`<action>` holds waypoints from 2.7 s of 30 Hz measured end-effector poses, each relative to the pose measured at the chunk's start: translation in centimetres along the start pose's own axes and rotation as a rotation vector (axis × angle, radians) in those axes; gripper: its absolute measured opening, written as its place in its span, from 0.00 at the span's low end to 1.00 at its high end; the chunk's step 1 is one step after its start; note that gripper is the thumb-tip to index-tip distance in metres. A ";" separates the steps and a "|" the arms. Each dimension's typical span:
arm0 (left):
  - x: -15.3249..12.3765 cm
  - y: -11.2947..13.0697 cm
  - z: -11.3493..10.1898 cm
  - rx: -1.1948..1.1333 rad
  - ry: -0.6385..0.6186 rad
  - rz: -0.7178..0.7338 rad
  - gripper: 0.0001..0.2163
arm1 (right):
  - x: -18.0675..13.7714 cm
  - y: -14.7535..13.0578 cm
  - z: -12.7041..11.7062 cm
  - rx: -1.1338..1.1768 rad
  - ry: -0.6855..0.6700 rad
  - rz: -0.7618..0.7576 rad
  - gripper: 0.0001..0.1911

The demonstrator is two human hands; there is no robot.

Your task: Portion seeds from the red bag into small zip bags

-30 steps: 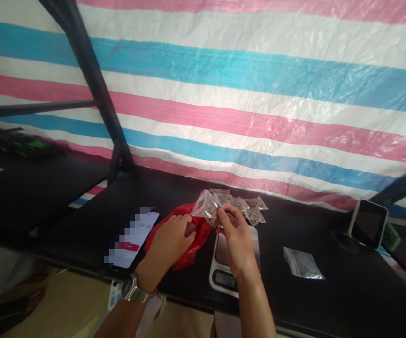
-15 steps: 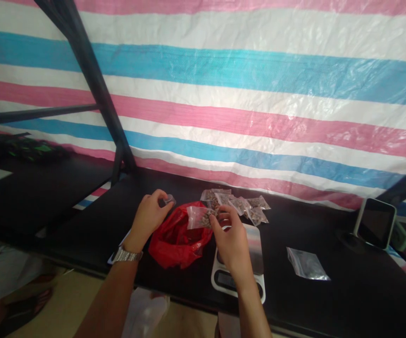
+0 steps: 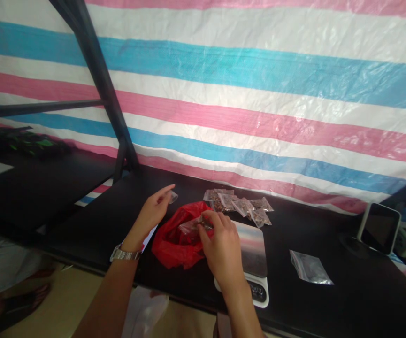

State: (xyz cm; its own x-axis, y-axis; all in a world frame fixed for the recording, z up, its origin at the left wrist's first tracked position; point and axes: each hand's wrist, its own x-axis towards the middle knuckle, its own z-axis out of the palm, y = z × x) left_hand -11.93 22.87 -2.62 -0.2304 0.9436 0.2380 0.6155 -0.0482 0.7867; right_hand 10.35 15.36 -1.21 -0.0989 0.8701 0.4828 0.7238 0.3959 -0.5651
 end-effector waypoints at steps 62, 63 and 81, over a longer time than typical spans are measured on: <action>-5.1 4.0 -3.6 -0.037 -0.462 0.202 0.15 | 0.4 -1.0 2.1 0.633 -0.044 0.319 0.13; -5.1 3.9 -3.7 -0.051 -0.443 0.201 0.14 | 0.4 -1.1 2.0 0.640 -0.037 0.317 0.13; -5.8 4.3 -3.6 0.023 -0.534 0.236 0.17 | 0.2 -2.0 2.8 0.726 -0.036 0.337 0.12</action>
State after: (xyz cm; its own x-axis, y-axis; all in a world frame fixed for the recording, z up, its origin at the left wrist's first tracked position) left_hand -10.67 15.97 1.41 0.3233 0.9429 0.0801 0.6213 -0.2753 0.7336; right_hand 6.97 15.52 -1.81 0.0149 0.9810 0.1933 0.0946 0.1910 -0.9770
